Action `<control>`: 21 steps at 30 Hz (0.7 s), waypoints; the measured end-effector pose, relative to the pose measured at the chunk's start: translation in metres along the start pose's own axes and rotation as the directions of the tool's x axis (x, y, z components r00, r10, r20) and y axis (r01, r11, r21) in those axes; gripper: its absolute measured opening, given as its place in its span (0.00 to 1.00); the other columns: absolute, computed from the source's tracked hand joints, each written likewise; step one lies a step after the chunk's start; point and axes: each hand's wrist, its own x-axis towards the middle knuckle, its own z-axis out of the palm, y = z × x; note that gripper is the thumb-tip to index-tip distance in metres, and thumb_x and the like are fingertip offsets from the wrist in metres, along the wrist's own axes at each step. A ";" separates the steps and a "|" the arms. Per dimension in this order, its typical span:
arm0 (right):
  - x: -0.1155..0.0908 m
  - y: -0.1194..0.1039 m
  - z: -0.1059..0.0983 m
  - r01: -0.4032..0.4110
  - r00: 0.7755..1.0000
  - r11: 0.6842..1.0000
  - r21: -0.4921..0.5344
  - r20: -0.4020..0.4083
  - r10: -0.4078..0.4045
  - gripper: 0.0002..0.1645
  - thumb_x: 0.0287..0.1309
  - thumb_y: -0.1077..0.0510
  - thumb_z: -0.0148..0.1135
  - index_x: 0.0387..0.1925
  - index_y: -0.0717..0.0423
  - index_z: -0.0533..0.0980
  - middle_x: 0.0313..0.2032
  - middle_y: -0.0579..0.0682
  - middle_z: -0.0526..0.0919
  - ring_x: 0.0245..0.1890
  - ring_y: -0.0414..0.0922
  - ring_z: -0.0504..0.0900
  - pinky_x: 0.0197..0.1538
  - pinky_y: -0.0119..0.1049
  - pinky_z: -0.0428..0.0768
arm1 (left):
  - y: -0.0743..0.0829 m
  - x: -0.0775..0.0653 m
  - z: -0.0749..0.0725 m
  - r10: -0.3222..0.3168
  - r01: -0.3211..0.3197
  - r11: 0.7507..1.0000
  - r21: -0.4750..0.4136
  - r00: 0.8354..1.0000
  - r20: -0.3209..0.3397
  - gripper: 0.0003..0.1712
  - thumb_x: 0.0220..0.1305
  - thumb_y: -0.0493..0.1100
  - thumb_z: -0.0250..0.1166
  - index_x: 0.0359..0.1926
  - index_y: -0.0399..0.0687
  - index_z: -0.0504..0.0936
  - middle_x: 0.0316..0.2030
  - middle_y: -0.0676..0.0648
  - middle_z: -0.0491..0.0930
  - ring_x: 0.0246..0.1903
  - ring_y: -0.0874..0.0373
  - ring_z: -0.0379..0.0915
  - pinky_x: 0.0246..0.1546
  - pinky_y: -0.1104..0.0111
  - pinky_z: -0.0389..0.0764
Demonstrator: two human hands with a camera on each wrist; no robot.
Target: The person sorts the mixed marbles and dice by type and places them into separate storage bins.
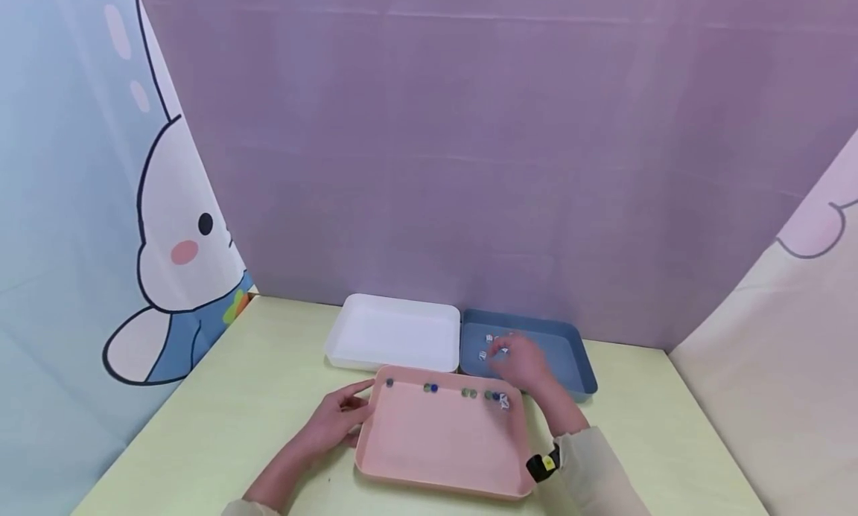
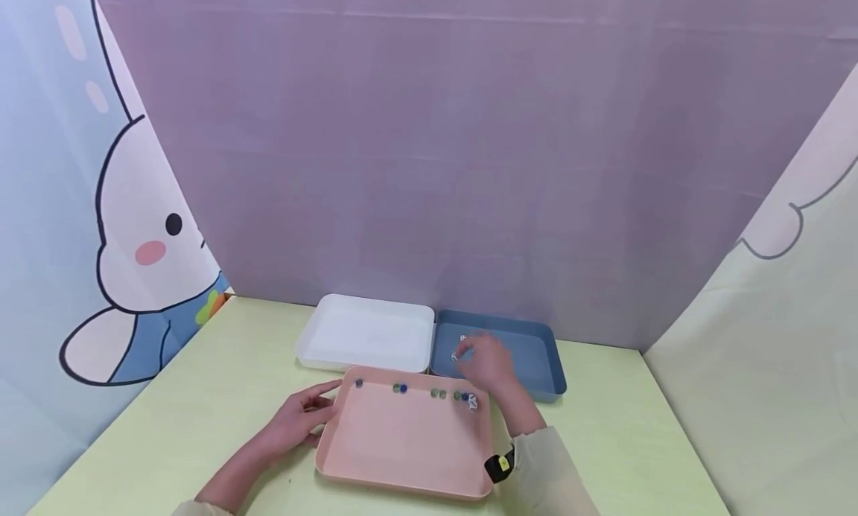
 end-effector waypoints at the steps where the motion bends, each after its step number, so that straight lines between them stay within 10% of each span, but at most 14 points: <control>1: -0.002 0.000 -0.001 0.006 1.000 0.999 -0.036 0.014 -0.005 0.04 0.55 0.58 0.67 0.33 0.51 0.84 0.46 0.52 0.83 0.51 0.56 0.77 0.46 0.52 0.78 | 0.000 0.000 0.000 -0.002 0.002 1.000 0.000 1.000 0.002 0.31 0.67 0.38 0.62 0.70 0.42 0.66 0.44 0.38 0.73 0.40 0.49 0.72 0.28 0.54 0.84; 21: -0.018 -0.010 -0.009 -0.048 0.985 0.952 -0.301 0.143 0.095 0.03 0.49 0.58 0.71 0.29 0.46 0.85 0.34 0.43 0.84 0.36 0.49 0.81 0.34 0.48 0.81 | -0.001 0.003 0.003 -0.008 0.009 1.000 0.030 1.000 -0.029 0.31 0.67 0.37 0.62 0.69 0.43 0.67 0.45 0.38 0.73 0.40 0.48 0.72 0.26 0.54 0.84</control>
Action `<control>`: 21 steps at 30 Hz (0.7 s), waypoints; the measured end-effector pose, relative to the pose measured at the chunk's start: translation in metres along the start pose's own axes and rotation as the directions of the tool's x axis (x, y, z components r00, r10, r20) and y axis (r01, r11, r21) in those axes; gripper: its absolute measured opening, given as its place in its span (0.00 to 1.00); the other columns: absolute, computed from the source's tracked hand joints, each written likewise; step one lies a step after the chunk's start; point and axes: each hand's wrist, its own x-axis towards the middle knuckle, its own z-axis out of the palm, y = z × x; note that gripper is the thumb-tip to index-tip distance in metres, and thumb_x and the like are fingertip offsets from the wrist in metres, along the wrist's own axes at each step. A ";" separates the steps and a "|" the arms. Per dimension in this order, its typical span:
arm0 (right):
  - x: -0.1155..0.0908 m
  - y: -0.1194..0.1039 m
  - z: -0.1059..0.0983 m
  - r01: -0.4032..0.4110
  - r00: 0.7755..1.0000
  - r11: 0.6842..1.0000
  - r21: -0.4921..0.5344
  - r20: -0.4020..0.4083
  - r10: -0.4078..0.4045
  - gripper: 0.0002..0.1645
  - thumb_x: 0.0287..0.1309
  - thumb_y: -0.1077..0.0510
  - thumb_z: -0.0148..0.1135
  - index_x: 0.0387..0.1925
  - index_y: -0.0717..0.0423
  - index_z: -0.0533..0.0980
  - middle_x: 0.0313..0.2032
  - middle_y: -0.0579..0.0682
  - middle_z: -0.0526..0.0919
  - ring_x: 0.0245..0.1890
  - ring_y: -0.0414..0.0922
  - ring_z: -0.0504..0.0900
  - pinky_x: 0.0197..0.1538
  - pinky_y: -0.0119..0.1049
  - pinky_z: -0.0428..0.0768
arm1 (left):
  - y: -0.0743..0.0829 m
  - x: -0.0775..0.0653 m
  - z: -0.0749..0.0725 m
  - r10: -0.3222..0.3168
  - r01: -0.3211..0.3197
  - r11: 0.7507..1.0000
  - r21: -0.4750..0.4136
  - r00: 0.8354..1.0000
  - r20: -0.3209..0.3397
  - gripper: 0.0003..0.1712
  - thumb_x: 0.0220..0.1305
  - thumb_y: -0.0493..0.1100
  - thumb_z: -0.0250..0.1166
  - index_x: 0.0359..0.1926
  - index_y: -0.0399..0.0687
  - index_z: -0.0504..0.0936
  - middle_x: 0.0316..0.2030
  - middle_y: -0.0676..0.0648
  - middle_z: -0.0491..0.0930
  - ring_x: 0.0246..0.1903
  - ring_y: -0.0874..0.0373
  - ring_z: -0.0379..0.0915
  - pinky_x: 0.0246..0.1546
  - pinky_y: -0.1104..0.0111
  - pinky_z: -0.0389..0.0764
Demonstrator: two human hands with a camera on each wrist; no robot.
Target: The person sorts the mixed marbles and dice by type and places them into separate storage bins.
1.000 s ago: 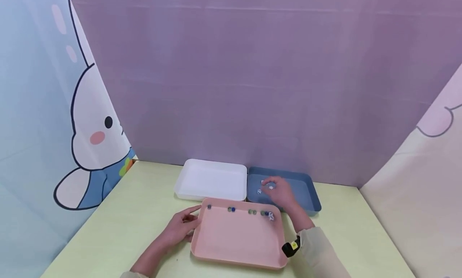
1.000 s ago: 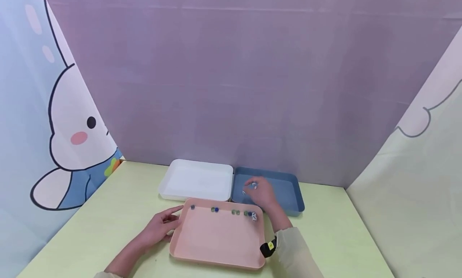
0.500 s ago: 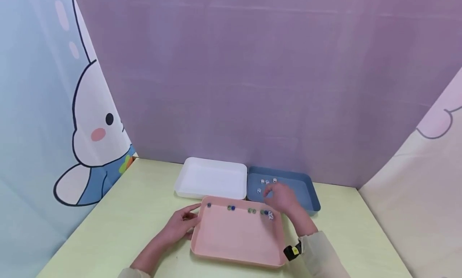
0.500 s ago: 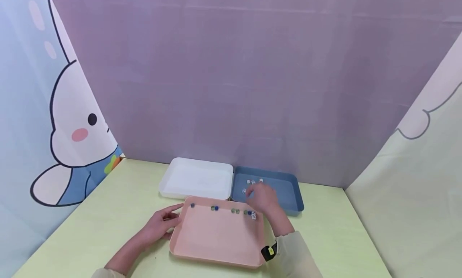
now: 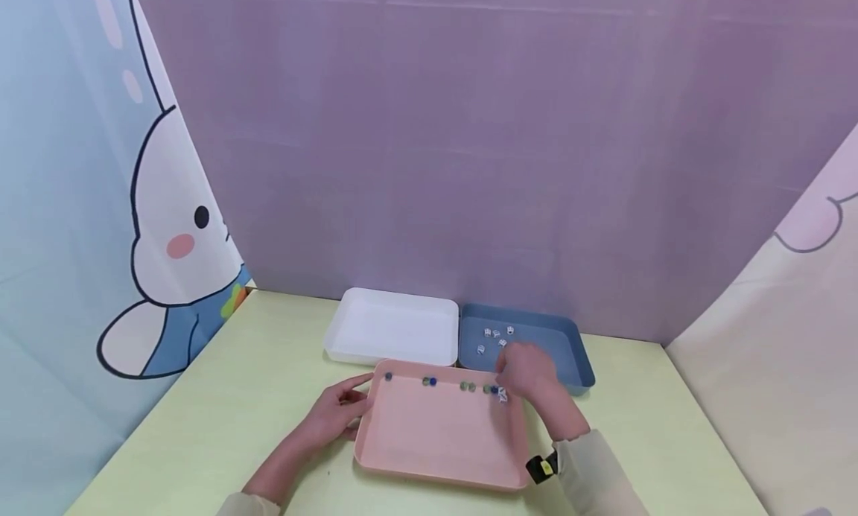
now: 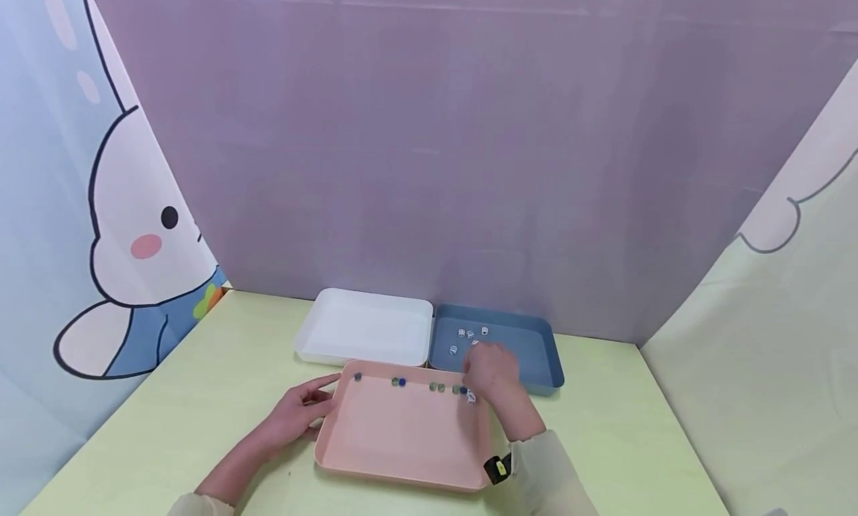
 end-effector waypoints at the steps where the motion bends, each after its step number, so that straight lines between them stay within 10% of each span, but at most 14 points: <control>1: 0.001 0.000 0.000 -0.008 1.000 1.000 -0.017 0.002 0.008 0.03 0.49 0.58 0.71 0.29 0.46 0.85 0.33 0.43 0.84 0.36 0.49 0.81 0.35 0.48 0.81 | 0.000 0.000 0.000 -0.002 0.002 1.000 -0.002 1.000 -0.002 0.31 0.67 0.36 0.62 0.69 0.43 0.67 0.45 0.38 0.73 0.40 0.48 0.72 0.26 0.54 0.84; 21: 0.007 0.000 0.020 -0.067 0.994 0.969 -0.239 0.072 0.087 0.09 0.46 0.60 0.72 0.28 0.57 0.78 0.41 0.58 0.80 0.48 0.60 0.73 0.46 0.56 0.78 | 0.003 -0.002 -0.002 0.007 -0.007 1.000 -0.027 1.000 0.018 0.31 0.67 0.37 0.63 0.69 0.42 0.66 0.44 0.37 0.73 0.39 0.49 0.73 0.28 0.54 0.84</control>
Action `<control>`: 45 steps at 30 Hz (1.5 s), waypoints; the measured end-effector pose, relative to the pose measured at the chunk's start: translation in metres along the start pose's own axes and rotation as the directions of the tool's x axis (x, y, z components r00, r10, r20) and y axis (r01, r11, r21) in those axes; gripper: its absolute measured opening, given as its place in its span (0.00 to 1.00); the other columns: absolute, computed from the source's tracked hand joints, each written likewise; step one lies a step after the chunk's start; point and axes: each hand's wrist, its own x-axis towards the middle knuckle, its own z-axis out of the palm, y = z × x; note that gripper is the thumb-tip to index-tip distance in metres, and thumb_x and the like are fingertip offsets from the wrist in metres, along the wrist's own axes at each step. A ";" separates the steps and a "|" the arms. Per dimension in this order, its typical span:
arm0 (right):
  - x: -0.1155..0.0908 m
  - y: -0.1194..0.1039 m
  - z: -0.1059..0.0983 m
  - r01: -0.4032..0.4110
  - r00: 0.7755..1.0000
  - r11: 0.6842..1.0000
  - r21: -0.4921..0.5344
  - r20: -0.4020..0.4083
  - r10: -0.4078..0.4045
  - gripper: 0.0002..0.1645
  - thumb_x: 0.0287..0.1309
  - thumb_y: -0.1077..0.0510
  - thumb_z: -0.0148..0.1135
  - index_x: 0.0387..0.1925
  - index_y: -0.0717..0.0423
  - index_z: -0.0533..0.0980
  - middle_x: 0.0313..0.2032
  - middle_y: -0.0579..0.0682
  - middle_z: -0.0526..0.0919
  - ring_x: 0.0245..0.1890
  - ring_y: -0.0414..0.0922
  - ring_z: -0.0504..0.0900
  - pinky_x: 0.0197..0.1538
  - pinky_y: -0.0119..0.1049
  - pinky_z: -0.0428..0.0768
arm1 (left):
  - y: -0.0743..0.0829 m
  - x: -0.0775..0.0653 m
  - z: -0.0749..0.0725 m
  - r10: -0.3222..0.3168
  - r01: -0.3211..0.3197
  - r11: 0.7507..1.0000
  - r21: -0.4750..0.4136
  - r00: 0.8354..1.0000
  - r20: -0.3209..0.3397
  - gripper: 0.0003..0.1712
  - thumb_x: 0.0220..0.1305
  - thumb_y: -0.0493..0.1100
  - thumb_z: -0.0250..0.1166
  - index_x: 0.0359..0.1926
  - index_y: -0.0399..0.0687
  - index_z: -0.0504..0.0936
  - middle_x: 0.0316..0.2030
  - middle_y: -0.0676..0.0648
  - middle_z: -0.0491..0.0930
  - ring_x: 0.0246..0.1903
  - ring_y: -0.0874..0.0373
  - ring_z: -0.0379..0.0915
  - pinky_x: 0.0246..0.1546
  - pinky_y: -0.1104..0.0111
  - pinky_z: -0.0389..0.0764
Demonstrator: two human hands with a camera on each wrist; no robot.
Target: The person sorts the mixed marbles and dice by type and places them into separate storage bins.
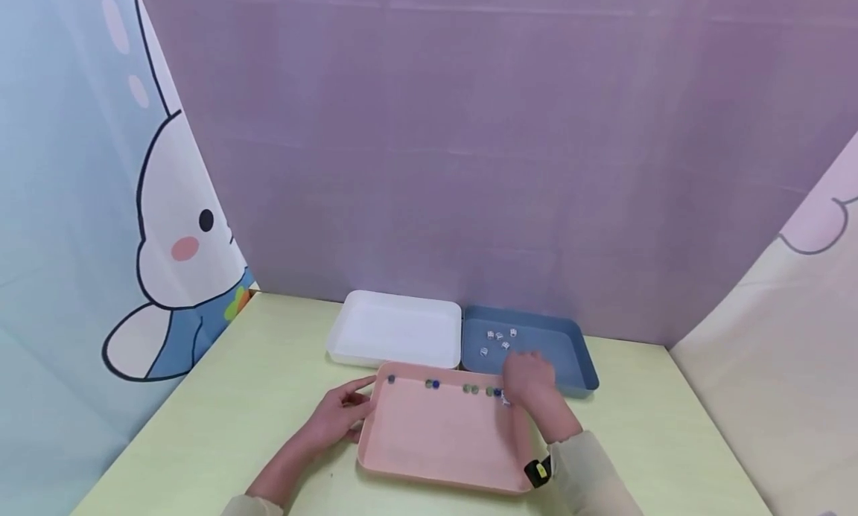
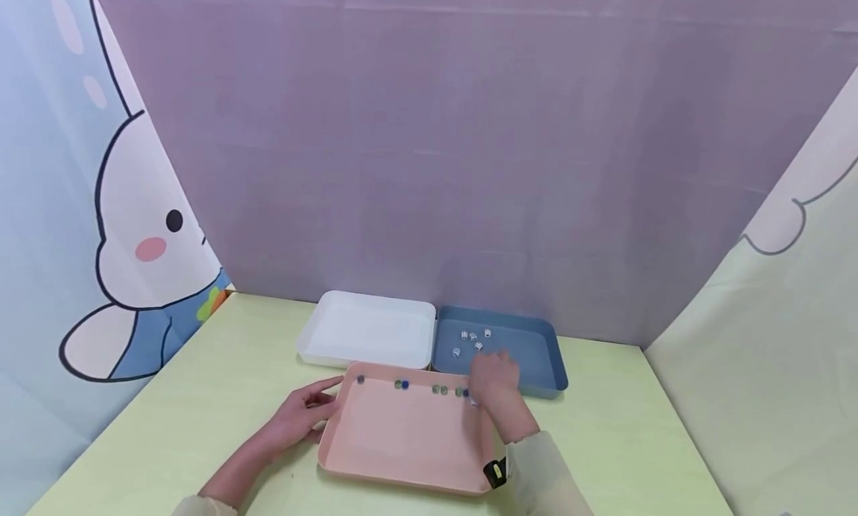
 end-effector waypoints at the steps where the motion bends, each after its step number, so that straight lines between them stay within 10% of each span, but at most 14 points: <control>1: 0.000 0.000 0.002 -0.001 1.000 1.000 -0.006 0.003 0.001 0.10 0.47 0.59 0.72 0.29 0.58 0.78 0.41 0.58 0.80 0.48 0.60 0.73 0.46 0.56 0.78 | 0.000 0.000 0.000 0.000 0.000 1.000 -0.003 1.000 0.001 0.31 0.67 0.37 0.63 0.69 0.42 0.66 0.44 0.37 0.73 0.39 0.49 0.73 0.28 0.54 0.84; 45: 0.010 -0.008 0.012 0.029 0.993 0.996 -0.081 0.119 -0.020 0.09 0.45 0.60 0.69 0.28 0.57 0.76 0.41 0.57 0.79 0.44 0.56 0.75 0.32 0.49 0.79 | 0.000 0.000 0.003 -0.017 0.017 1.000 0.006 0.999 -0.034 0.31 0.66 0.36 0.63 0.69 0.43 0.68 0.44 0.37 0.73 0.38 0.48 0.73 0.27 0.54 0.84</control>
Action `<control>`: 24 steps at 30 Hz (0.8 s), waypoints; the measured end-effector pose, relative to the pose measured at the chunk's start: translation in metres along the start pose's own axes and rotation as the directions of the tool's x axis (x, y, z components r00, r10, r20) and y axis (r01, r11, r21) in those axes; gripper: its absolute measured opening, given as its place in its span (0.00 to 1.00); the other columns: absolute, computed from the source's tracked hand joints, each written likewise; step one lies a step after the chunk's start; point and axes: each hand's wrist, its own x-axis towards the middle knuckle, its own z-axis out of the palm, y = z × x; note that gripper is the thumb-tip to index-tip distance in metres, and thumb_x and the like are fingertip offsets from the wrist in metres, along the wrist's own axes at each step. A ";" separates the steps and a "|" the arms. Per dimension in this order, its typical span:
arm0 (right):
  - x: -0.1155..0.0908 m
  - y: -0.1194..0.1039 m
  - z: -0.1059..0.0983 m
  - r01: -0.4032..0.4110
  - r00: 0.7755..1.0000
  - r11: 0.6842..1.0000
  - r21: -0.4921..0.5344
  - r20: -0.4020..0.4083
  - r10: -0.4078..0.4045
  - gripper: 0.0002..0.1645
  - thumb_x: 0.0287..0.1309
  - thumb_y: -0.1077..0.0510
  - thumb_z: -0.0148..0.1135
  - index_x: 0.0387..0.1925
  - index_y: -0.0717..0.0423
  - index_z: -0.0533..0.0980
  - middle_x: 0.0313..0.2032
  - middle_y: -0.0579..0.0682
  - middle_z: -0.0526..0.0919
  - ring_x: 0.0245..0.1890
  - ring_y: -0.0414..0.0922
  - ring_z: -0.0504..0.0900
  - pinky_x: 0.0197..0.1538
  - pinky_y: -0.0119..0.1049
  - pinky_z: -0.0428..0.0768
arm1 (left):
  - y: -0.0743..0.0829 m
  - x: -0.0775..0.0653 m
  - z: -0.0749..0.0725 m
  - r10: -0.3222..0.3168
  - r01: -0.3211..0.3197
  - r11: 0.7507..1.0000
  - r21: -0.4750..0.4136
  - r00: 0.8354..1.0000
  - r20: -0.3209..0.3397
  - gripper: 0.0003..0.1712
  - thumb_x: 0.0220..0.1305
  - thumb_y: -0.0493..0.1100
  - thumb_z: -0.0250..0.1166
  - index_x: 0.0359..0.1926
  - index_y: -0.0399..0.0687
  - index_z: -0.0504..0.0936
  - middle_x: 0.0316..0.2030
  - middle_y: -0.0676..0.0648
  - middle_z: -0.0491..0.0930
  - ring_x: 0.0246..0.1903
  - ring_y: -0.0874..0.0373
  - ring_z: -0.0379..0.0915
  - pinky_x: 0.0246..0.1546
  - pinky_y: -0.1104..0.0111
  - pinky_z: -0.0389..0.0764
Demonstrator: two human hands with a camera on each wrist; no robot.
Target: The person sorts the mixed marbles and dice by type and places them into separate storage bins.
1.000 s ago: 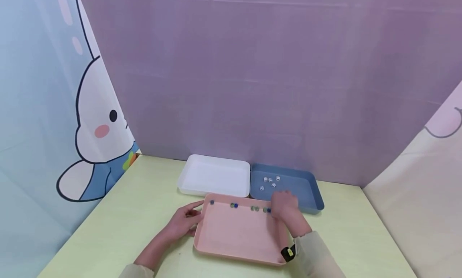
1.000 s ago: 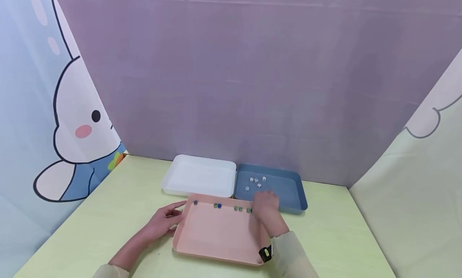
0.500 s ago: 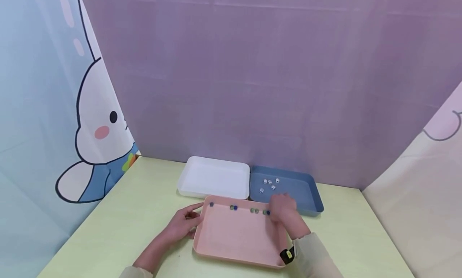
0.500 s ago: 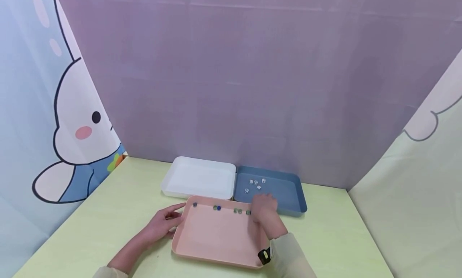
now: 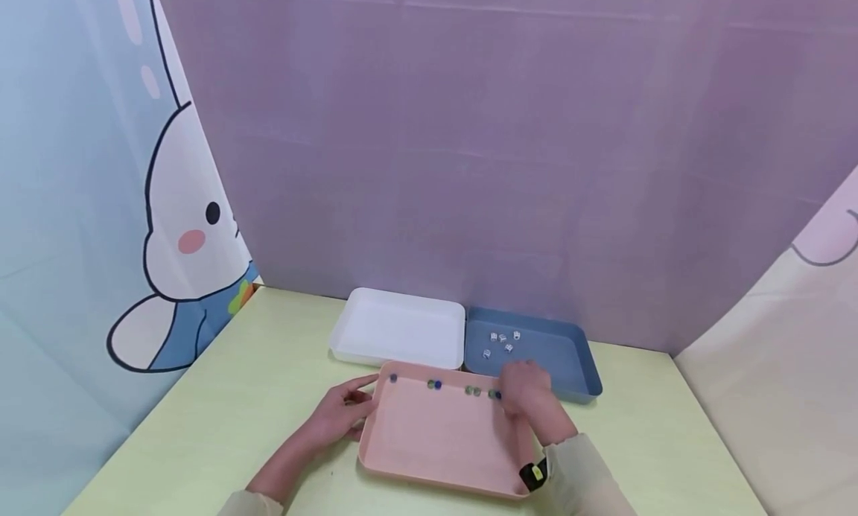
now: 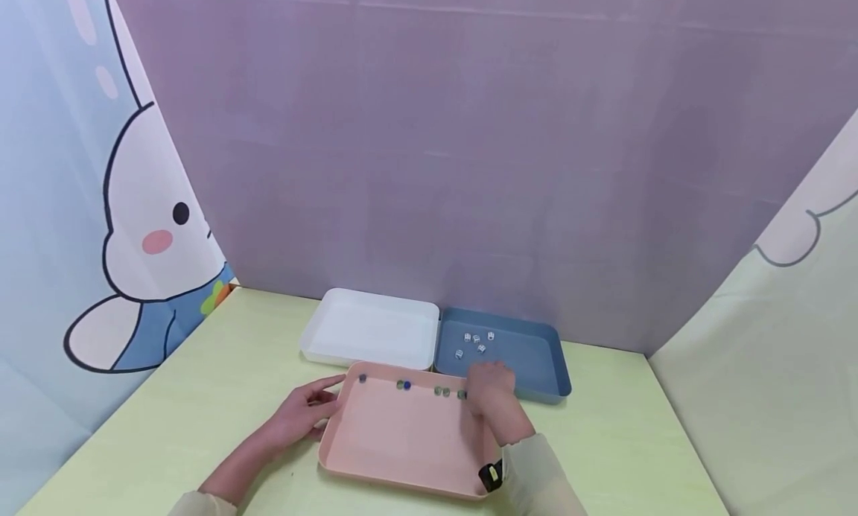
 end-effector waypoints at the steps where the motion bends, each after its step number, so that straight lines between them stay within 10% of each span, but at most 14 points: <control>1: 0.000 0.000 0.000 0.003 1.000 1.000 0.000 0.001 -0.003 0.09 0.45 0.61 0.69 0.28 0.57 0.76 0.40 0.56 0.79 0.43 0.56 0.75 0.31 0.49 0.78 | 0.000 0.000 0.000 -0.001 0.001 1.000 0.000 1.000 -0.002 0.31 0.66 0.36 0.63 0.69 0.43 0.68 0.44 0.37 0.73 0.39 0.48 0.73 0.27 0.54 0.84; 24: -0.014 0.011 -0.006 0.163 0.985 0.979 0.121 -0.074 -0.155 0.18 0.43 0.63 0.64 0.09 0.46 0.67 0.15 0.41 0.65 0.23 0.44 0.64 0.26 0.39 0.65 | 0.000 0.000 -0.001 -0.008 0.008 1.000 -0.016 1.000 0.007 0.31 0.65 0.37 0.64 0.68 0.44 0.69 0.43 0.38 0.72 0.37 0.49 0.75 0.28 0.55 0.84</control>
